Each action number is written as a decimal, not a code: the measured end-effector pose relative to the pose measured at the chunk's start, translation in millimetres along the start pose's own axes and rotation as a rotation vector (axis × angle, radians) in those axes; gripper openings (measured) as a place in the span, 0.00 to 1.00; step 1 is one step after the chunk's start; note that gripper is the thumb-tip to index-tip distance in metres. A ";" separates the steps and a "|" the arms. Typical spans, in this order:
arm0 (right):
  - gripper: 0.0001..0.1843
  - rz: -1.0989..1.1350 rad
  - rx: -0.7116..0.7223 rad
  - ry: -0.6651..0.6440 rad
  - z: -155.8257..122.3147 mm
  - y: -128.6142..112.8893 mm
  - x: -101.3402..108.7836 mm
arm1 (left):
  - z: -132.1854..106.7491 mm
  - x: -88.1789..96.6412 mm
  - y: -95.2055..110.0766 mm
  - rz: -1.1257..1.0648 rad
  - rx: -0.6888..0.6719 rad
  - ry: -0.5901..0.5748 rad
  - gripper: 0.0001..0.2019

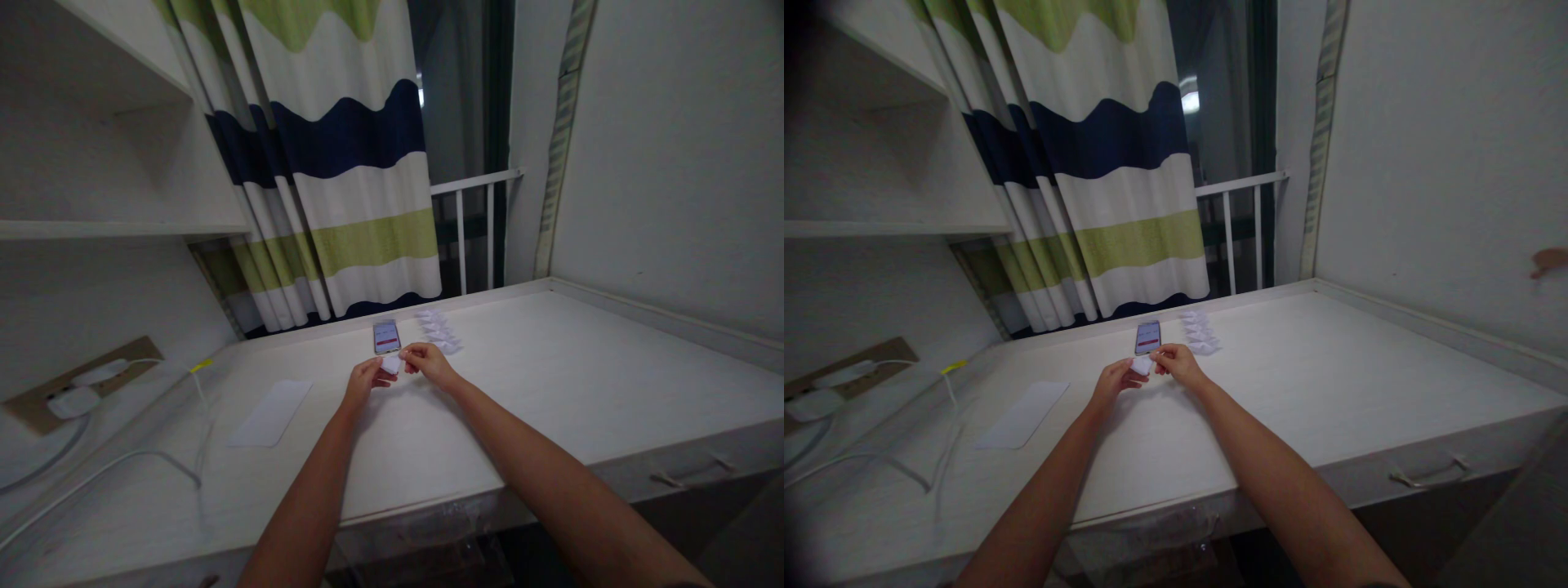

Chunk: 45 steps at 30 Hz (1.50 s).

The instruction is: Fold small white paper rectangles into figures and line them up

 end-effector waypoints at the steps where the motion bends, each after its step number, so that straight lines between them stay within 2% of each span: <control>1: 0.16 -0.011 0.003 0.004 0.5 0.6 0.6 | 0.3 -0.6 -0.5 0.020 0.005 -0.015 0.23; 8: 0.15 0.017 0.013 0.042 1.8 4.3 3.0 | -1.5 -5.3 0.7 0.112 -0.011 -0.084 0.26; 14: 0.17 -0.051 0.073 0.003 -0.1 5.5 -0.7 | -0.7 -7.2 2.4 0.120 -0.081 -0.064 0.21; 20: 0.17 -0.116 0.109 -0.002 -0.5 7.3 -2.0 | -0.1 -7.0 0.3 0.080 -0.096 -0.063 0.16; 28: 0.17 -0.129 0.113 0.005 1.7 12.7 -0.8 | -1.1 -5.8 0.7 0.030 -0.024 -0.019 0.22; 45: 0.19 -0.178 0.132 -0.025 7.3 23.8 3.5 | -2.3 -6.2 -1.3 0.048 -0.002 -0.017 0.21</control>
Point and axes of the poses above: each hand's wrist, its own z-axis towards the middle knuckle, its own x-axis out of the back of the hand, y = z × x, the point moved 2 cm from there along z, towards the middle knuckle, and after that the axes turned 10 degrees about z, right-handed, at the moved point
